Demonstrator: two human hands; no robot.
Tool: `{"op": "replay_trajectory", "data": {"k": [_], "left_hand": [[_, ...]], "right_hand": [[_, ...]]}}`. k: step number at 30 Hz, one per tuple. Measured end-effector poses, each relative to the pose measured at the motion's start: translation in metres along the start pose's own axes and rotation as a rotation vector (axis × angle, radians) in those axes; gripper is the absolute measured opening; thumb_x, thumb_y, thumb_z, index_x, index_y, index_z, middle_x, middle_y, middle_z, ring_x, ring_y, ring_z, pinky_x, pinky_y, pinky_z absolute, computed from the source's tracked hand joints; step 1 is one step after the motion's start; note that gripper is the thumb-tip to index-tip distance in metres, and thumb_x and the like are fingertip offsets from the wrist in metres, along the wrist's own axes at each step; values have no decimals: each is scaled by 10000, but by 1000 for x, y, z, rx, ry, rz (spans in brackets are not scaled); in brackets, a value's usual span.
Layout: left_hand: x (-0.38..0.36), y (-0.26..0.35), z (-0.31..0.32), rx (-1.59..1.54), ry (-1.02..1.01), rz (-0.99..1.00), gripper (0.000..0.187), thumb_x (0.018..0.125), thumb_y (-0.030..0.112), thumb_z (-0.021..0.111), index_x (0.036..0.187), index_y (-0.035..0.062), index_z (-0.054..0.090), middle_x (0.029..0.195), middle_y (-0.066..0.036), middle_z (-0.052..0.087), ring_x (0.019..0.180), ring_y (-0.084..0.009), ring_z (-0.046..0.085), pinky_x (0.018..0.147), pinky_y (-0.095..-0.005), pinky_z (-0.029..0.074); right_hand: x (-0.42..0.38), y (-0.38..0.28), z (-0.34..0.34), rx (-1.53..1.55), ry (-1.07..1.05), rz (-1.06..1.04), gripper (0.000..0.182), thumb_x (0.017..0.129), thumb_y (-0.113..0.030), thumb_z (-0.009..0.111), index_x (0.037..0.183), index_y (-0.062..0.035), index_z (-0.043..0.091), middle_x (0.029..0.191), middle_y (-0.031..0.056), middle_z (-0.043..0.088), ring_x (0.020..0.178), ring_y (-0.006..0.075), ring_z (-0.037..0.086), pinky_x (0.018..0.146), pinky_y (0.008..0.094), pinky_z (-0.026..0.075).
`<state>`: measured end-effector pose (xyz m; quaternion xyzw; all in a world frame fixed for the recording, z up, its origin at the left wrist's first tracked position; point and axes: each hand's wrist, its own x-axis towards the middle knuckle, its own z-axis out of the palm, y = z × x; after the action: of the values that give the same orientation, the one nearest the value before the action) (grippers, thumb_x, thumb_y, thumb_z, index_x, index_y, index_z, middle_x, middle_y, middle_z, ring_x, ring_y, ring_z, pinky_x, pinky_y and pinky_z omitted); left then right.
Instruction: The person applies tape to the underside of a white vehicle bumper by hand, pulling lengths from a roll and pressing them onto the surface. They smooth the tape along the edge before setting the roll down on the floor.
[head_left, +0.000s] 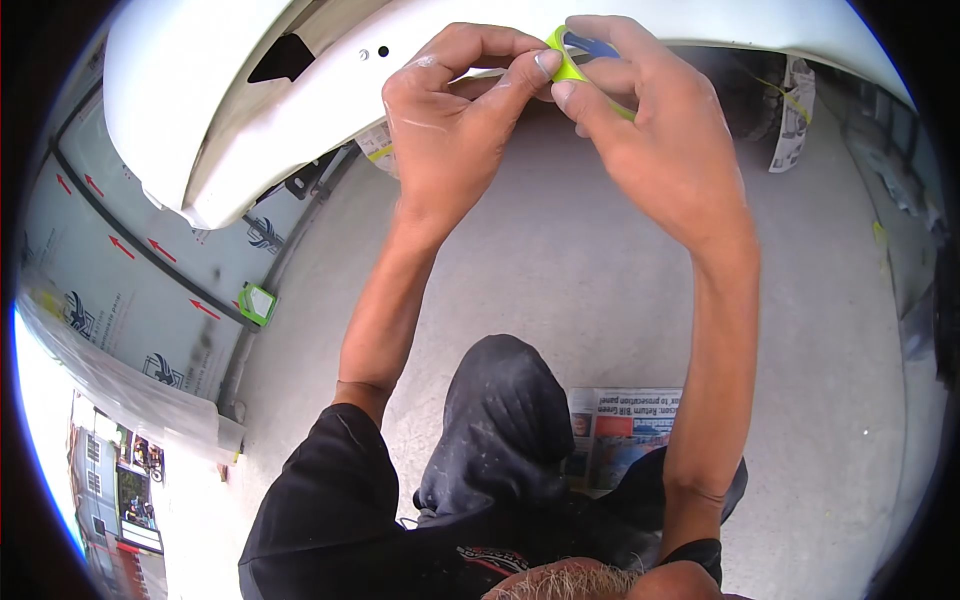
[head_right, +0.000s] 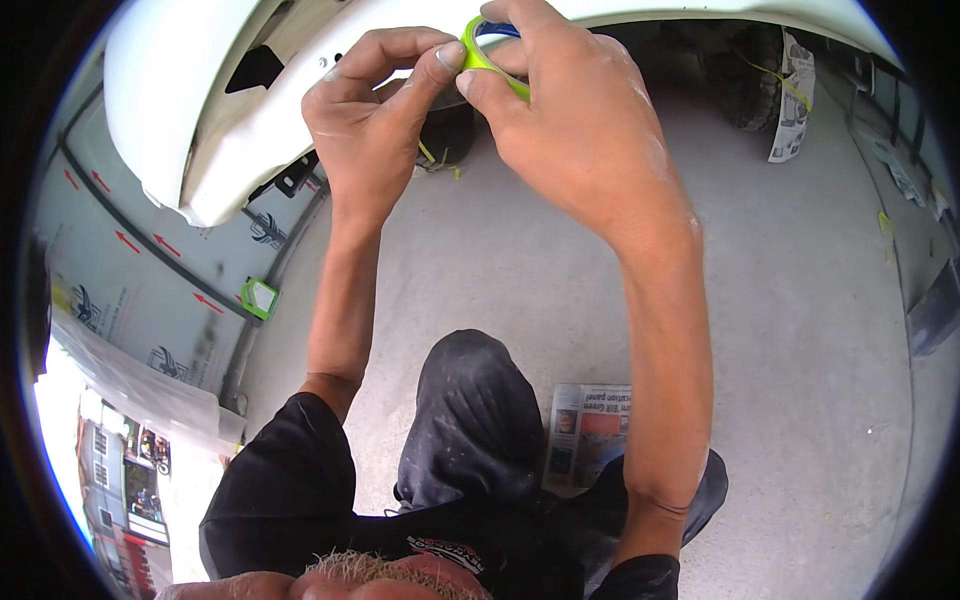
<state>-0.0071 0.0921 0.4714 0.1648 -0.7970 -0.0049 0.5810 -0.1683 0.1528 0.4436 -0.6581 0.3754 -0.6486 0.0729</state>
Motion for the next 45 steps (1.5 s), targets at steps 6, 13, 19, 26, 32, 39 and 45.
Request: {"op": "replay_trajectory", "data": {"k": [6,13,19,26,32,39,45], "left_hand": [[-2,10,2,419,125,312,121,941,103,768,936,-5,713,863,-53,751,834,-121,718,826,-297,586],[6,-1,5,431,118,335,122,933,92,773,944,-7,701,858,-58,743,791,-133,715,780,-288,591],[13,-1,7,541,120,532,126,914,72,789,959,-5,701,878,-66,737,799,-167,725,781,-284,595],[79,-14,-22,471,393,658,79,906,3,749,938,-41,692,926,-118,629,820,-180,657,812,-320,620],[84,-20,-25,220,228,491,106,853,4,785,917,11,700,856,-85,638,723,-191,641,619,-328,519],[95,-27,-22,755,216,712,122,837,42,782,928,47,701,855,-91,649,677,-262,645,597,-366,513],[99,-30,-24,801,265,756,133,828,46,784,926,87,705,861,-63,657,697,-253,666,595,-364,518]], "right_hand": [[8,16,16,-346,105,-20,285,983,-261,618,1057,-8,725,769,121,753,736,256,731,714,372,526],[5,27,34,-305,339,-173,271,941,-203,593,772,-10,680,597,176,622,563,378,638,588,461,524],[11,29,35,-40,451,-44,305,906,-195,589,690,6,669,557,128,643,496,279,613,548,402,496],[13,56,-4,276,315,342,322,874,-234,607,671,-5,709,514,21,599,488,83,473,514,287,402],[11,38,18,218,161,276,309,866,-228,632,1036,8,734,537,0,575,535,87,484,617,289,451],[17,21,26,326,110,161,408,860,-191,624,1208,7,707,565,16,594,563,90,509,698,281,484],[52,10,17,551,-127,113,540,927,-55,594,1438,94,509,812,82,697,688,111,589,650,267,488]]}}
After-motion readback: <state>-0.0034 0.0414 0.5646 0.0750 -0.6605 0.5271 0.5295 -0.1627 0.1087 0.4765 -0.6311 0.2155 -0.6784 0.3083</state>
